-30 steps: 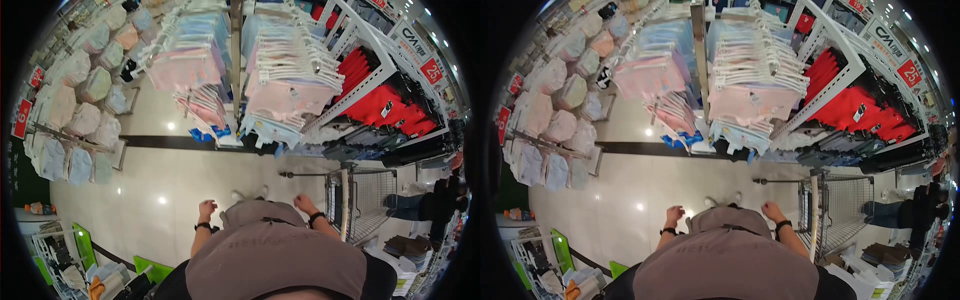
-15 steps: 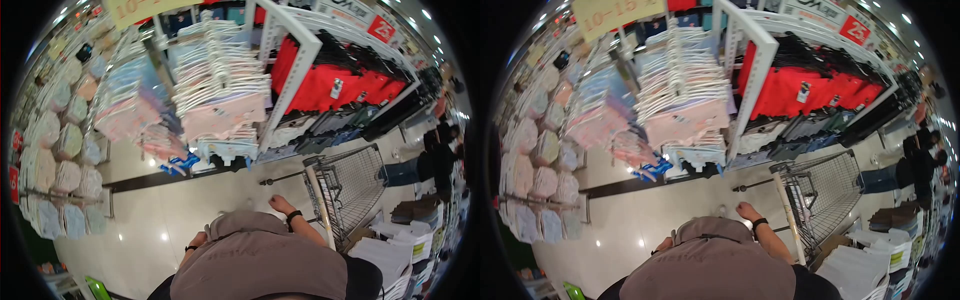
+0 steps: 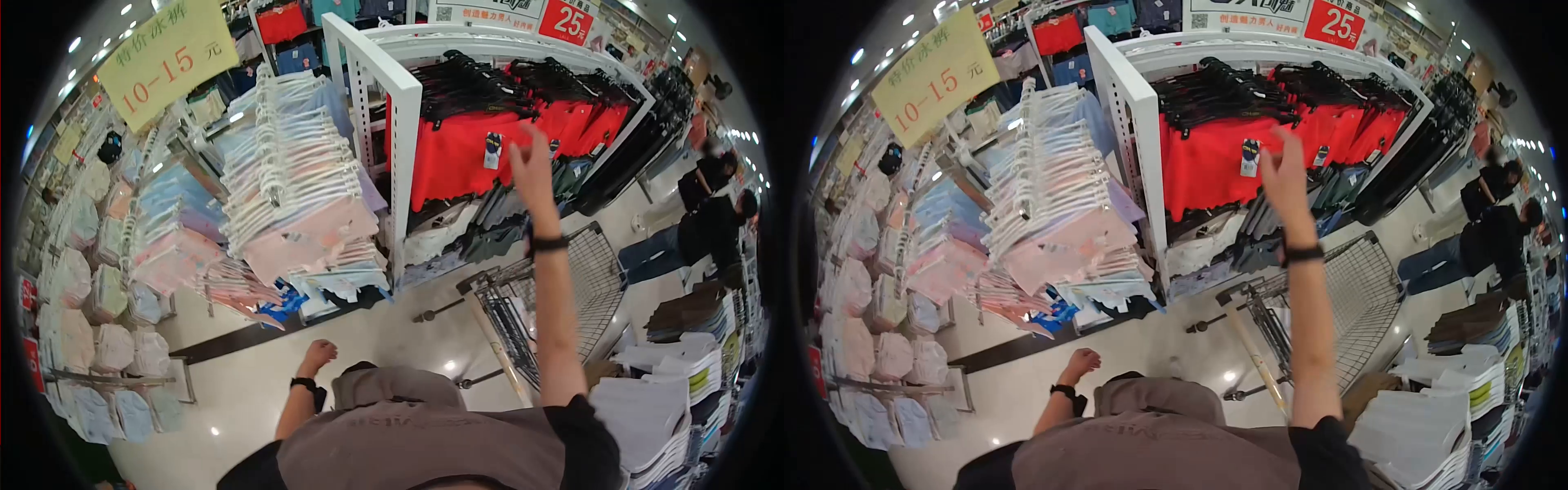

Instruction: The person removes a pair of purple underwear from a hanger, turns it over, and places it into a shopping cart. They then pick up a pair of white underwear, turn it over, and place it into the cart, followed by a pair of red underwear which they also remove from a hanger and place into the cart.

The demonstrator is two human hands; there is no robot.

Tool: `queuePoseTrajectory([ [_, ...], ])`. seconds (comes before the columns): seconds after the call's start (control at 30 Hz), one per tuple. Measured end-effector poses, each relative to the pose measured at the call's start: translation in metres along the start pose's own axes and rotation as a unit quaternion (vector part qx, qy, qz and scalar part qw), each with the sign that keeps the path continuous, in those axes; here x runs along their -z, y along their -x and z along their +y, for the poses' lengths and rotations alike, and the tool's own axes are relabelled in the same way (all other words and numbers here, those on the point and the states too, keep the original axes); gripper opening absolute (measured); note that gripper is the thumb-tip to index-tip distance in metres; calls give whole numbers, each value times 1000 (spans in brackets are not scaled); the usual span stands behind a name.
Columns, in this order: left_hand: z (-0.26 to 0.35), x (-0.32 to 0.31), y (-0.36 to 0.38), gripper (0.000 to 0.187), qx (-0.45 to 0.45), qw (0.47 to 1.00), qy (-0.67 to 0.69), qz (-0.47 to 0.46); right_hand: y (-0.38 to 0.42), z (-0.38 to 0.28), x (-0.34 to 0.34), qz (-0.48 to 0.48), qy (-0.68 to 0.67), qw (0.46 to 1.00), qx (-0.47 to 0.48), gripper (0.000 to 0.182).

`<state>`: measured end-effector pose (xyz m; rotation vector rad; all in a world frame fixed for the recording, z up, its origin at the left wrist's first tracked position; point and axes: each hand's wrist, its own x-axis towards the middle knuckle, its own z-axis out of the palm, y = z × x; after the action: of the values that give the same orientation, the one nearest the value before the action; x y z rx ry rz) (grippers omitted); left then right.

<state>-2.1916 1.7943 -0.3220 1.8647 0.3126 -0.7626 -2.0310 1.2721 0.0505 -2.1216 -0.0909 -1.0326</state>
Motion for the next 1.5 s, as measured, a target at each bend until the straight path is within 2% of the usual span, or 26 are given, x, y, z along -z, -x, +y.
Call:
queuePoseTrajectory([
  [0.13, 91, -5, 32, 27, -139, 989, -43, -25, -72, 29, -10, 1, 182, 979, 95, 51],
  [0.17, 122, -5, 49, 27, -164, 986, -22, -27, -78, 45, -16, -15, 239, 962, 134, 49],
  [0.2, 147, -6, 63, 27, -172, 985, 0, -3, -83, 56, -20, -55, 241, 963, 107, 44],
  [0.23, 159, -3, 66, 26, -201, 979, -36, 0, -85, 69, -26, -36, 262, 954, 145, 38],
  [0.33, 201, -2, 75, 24, -244, 966, -86, 19, -87, 65, -20, -50, 209, 968, 129, 22],
  [0.47, 254, 6, 61, 27, -248, 962, -69, -91, -101, 42, -2, -32, 154, 981, 112, 17],
  [0.53, 266, 7, 40, 23, -290, 946, -83, -116, -99, 39, 10, -52, 114, 990, 70, 17],
  [0.6, 295, 7, 31, 28, -315, 932, -67, -167, -91, 22, 25, -66, 156, 983, 69, 17],
  [0.67, 336, 5, 39, 32, -394, 904, -74, -150, -75, 3, 38, -109, 174, 979, 3, 19],
  [0.7, 358, 3, 48, 32, -393, 904, -75, -153, -66, -9, 39, -133, 152, 979, -11, 20],
  [0.73, 379, -3, 58, 37, -461, 882, -15, -94, -60, -23, 39, -131, 152, 980, -15, 20],
  [0.77, 399, -11, 63, 42, -524, 850, 43, -36, -55, -38, 38, -195, 168, 966, -7, 20],
  [0.8, 415, -22, 63, 42, -518, 854, 38, -45, -46, -51, 40, -260, 182, 948, -5, 21],
  [0.83, 428, -35, 63, 39, -554, 831, 46, -20, -39, -58, 40, -263, 180, 948, -22, 21],
  [0.87, 438, -49, 61, 36, -590, 805, 53, 10, -40, -62, 38, -295, 194, 935, 17, 22],
  [0.9, 439, -61, 59, 36, -577, 815, 45, 10, -41, -62, 39, -331, 199, 921, 58, 25],
  [1.0, 423, -77, 58, 27, -489, 872, -12, -20, -38, -45, 42, -352, 164, 922, -2, 24],
  [1.07, 421, -99, 58, 27, -462, 882, 78, 50, -37, -40, 45, -342, 154, 927, 20, 23],
  [1.1, 419, -108, 58, 27, -436, 895, 84, 42, -33, -34, 48, -338, 139, 930, 31, 23],
  [1.2, 429, -130, 77, 24, -446, 885, 119, 61, -24, -12, 61, -334, 100, 936, 58, 24],
  [1.23, 440, -147, 79, 21, -525, 821, 172, 142, -22, -4, 68, -363, 96, 927, 23, 25],
  [1.27, 436, -146, 80, 21, -525, 815, 175, 170, -23, 2, 70, -393, 94, 915, -5, 25],
  [1.3, 428, -140, 83, 19, -486, 856, 100, 146, -24, 2, 71, -404, 92, 910, 31, 26],
  [1.33, 420, -136, 89, 18, -432, 895, 16, 112, -21, 4, 68, -412, 76, 908, 10, 25],
  [1.4, 421, -138, 108, 15, -433, 892, -13, 130, -11, 16, 62, -392, 44, 917, 54, 26],
  [1.5, 420, -138, 117, 13, -480, 855, -37, 193, 8, -7, 65, -310, 4, 951, -19, 29],
])
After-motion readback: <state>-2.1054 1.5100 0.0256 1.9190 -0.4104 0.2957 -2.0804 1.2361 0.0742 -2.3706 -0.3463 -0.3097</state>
